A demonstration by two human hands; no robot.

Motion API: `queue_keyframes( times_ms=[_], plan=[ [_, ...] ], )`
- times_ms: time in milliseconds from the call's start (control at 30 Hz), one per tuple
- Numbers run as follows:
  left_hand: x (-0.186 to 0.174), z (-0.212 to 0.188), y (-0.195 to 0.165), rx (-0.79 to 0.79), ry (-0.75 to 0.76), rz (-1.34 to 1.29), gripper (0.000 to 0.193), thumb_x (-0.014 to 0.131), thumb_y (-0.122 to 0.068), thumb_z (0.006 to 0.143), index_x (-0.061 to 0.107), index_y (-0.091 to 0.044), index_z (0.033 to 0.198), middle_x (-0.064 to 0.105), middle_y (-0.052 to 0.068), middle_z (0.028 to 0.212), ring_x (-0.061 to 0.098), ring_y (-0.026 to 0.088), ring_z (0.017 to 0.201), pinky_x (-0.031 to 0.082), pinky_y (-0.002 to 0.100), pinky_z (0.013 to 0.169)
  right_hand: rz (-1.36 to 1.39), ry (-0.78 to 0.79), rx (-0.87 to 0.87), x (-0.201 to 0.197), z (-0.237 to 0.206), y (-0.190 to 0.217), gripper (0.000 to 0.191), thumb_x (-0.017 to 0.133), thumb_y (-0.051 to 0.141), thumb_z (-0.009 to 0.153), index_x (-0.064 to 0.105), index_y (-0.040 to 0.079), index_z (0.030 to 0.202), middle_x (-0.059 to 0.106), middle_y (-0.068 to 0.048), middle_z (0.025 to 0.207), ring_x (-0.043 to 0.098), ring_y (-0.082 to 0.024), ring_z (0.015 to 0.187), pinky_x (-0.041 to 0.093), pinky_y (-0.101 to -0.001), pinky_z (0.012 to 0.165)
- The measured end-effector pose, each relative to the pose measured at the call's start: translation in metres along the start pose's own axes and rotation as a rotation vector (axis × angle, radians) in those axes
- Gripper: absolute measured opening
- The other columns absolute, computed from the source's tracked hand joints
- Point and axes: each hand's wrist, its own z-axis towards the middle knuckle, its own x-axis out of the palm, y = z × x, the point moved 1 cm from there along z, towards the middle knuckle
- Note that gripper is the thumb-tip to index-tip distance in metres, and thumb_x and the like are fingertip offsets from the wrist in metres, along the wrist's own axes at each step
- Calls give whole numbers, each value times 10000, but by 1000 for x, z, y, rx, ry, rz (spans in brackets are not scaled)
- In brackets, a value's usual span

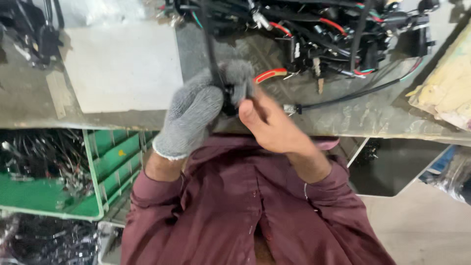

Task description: The person repeatedly crimps black wire connectors using red-handled pliers. They pick up individual wire assemblies from a pile on the table, position the connector, squeeze the pliers to crimp, and place the finished unit back on the table. The process is repeated for multiple units throughout the clip.

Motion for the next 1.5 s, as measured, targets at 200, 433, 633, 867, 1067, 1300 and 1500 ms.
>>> queue_keyframes(
  times_ms=[200,433,633,867,1067,1300,1500],
  plan=[
    [11,-6,13,427,-320,595,186,690,-101,1078,653,0,1230,700,109,1254,671,139,1144,555,277,1001,-617,-403,-343,17,-9,-14,609,779,364,1024,445,35,1412,560,-92,1365,583,-210,1246,502,-333,1046],
    [6,-15,13,348,-208,385,299,772,-123,987,633,1,1221,645,81,1213,616,145,1116,531,271,979,-131,-196,-75,-3,-11,4,476,698,259,991,555,23,1379,703,-133,1171,653,-230,958,524,-314,882],
    [14,-15,2,315,-303,846,581,917,-203,830,609,-23,1288,761,35,1038,729,109,1001,595,293,921,-478,-224,-378,-1,-8,11,436,720,23,941,562,13,1347,661,-140,1184,634,-303,1005,526,-364,883],
    [5,-3,-6,319,-82,1107,342,905,-194,879,718,-57,1130,757,102,1103,747,246,1010,583,338,866,-449,-195,-218,4,-20,15,420,645,-38,964,548,-46,1372,621,-172,1101,641,-325,913,521,-292,750],
    [34,-6,5,411,-198,1070,308,741,-164,918,649,-19,1173,713,125,1104,698,296,1041,553,391,922,-73,-174,-80,-9,-22,-1,318,541,230,1123,603,-36,1286,564,-48,866,511,-112,760,435,-250,705],
    [4,-1,21,508,150,1032,389,669,-150,949,669,-53,1326,645,134,1439,604,354,1287,401,419,1190,24,-60,35,-2,-16,6,270,576,242,1087,634,-12,1159,602,-8,842,524,-99,750,446,-267,690],
    [-3,-7,9,238,133,581,431,824,-111,810,730,-38,1224,688,94,1341,517,307,1330,427,408,1120,67,249,-36,-6,-10,11,334,550,252,1069,617,-1,1276,679,-1,992,624,-83,853,534,-261,797]
  ],
)
